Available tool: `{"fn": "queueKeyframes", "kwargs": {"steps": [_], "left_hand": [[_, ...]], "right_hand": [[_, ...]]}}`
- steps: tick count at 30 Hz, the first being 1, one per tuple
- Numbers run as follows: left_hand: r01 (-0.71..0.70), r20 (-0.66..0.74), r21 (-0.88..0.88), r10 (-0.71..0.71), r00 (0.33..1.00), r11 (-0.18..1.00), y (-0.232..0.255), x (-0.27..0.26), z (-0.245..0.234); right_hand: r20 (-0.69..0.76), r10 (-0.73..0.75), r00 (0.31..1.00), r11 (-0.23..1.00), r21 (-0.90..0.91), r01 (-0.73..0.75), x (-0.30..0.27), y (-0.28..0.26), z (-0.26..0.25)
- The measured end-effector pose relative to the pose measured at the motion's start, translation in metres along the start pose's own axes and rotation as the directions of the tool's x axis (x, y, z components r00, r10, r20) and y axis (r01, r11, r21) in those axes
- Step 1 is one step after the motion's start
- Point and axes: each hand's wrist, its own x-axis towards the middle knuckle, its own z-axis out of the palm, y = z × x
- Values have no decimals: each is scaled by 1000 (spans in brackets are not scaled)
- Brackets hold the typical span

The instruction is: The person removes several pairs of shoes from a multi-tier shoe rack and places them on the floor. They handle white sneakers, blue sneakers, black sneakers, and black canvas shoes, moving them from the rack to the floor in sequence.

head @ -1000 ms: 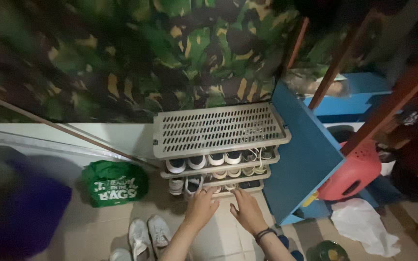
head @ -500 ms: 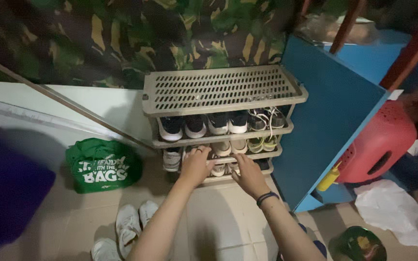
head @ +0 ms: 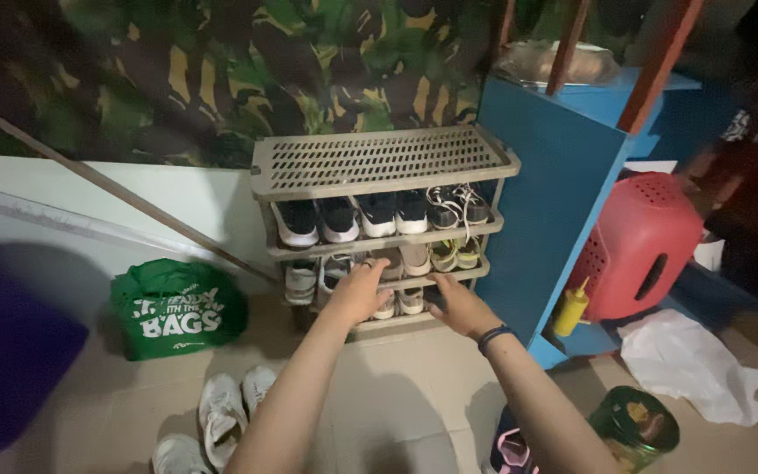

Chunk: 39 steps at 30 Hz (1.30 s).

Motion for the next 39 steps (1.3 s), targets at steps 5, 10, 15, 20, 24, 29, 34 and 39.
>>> {"fn": "queueKeyframes", "kwargs": {"steps": [5,10,15,20,24,29,34,39], "left_hand": [[-10,-5,22,10,1000,1000,17,-3,2],[-99,-77,10,100,992,995,27,19,7],[-107,-19,9,108,994,994,26,54,23],[-161,15,-35,161,987,986,12,95,40],[-153,46,1,153,987,988,0,121,57],[-159,-12,-71,159,987,985,-20,152,87],[-138,-19,-98,136,990,986,-29,184,113],[41,92,-64,-35,995,997,-23,222,130]], "right_hand": [[9,75,997,996,-41,-75,-19,15,-12],[1,78,997,992,-100,-77,-4,41,-29],[-17,147,989,971,-190,-148,25,66,-27],[24,196,980,979,-65,-195,39,81,-18],[-1,192,981,981,1,-192,44,91,-19],[136,388,912,921,-94,-378,60,116,-26],[11,313,950,943,-121,-310,70,159,-22],[-12,287,958,922,-268,-279,73,192,-27]]}}
